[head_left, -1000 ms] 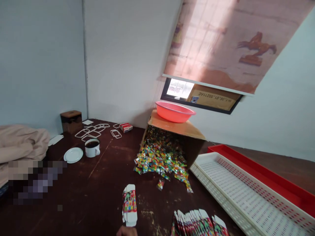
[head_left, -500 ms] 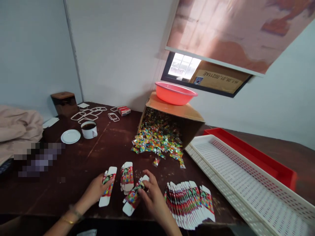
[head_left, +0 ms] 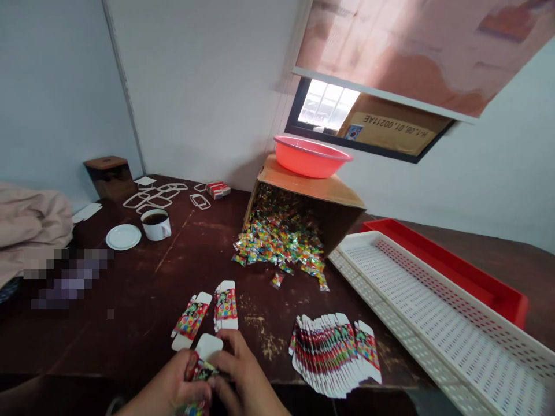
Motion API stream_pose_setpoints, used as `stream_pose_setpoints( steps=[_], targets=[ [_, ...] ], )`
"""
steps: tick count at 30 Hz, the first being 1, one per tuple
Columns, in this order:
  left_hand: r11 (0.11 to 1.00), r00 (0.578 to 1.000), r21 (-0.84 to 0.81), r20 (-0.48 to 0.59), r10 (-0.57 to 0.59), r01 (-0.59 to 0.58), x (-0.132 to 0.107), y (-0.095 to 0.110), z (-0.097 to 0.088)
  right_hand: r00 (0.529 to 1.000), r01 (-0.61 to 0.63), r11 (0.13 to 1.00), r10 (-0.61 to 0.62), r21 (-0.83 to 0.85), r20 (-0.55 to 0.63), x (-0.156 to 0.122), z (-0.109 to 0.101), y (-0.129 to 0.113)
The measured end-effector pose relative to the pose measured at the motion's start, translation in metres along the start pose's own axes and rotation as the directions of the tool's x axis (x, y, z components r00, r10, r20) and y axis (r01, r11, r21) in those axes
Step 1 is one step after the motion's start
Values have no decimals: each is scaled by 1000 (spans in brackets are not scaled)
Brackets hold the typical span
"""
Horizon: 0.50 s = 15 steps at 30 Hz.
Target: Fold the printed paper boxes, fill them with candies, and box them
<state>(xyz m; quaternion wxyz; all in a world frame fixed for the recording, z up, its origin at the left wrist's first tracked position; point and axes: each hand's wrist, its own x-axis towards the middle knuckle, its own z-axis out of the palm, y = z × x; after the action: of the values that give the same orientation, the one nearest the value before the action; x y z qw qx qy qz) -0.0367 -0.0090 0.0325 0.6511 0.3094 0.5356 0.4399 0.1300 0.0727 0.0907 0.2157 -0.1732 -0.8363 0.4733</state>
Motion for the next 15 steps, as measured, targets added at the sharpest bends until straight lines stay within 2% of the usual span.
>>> stream_pose_setpoints(
  steps=[1,3,5,7,9,11,13,15],
  targets=[
    [1000,997,24,-83,11,-9,2,-8,1,999,-33,997,35,70,-33,-3,6,6],
    [988,983,144,-164,84,-60,2,-19,2,985,-104,976,129,193,-119,-10,17,15],
    [960,970,249,-169,174,-129,-2,-20,3,938,-170,922,259,347,-229,-17,25,22],
    [950,969,272,-147,199,-153,-8,-14,5,871,-217,801,417,558,-260,-21,30,27],
    [952,981,276,-102,166,-133,-12,-8,7,821,-240,598,545,764,-169,-24,31,32],
    [937,987,324,-51,155,-131,-15,-6,9,799,-258,362,602,896,-13,-26,31,39],
    [901,981,399,-14,192,-171,-18,-9,13,787,-301,152,597,941,155,-31,31,47],
    [871,976,447,24,216,-204,-21,-16,18,774,-389,5,545,921,324,-36,32,55]
  ],
)
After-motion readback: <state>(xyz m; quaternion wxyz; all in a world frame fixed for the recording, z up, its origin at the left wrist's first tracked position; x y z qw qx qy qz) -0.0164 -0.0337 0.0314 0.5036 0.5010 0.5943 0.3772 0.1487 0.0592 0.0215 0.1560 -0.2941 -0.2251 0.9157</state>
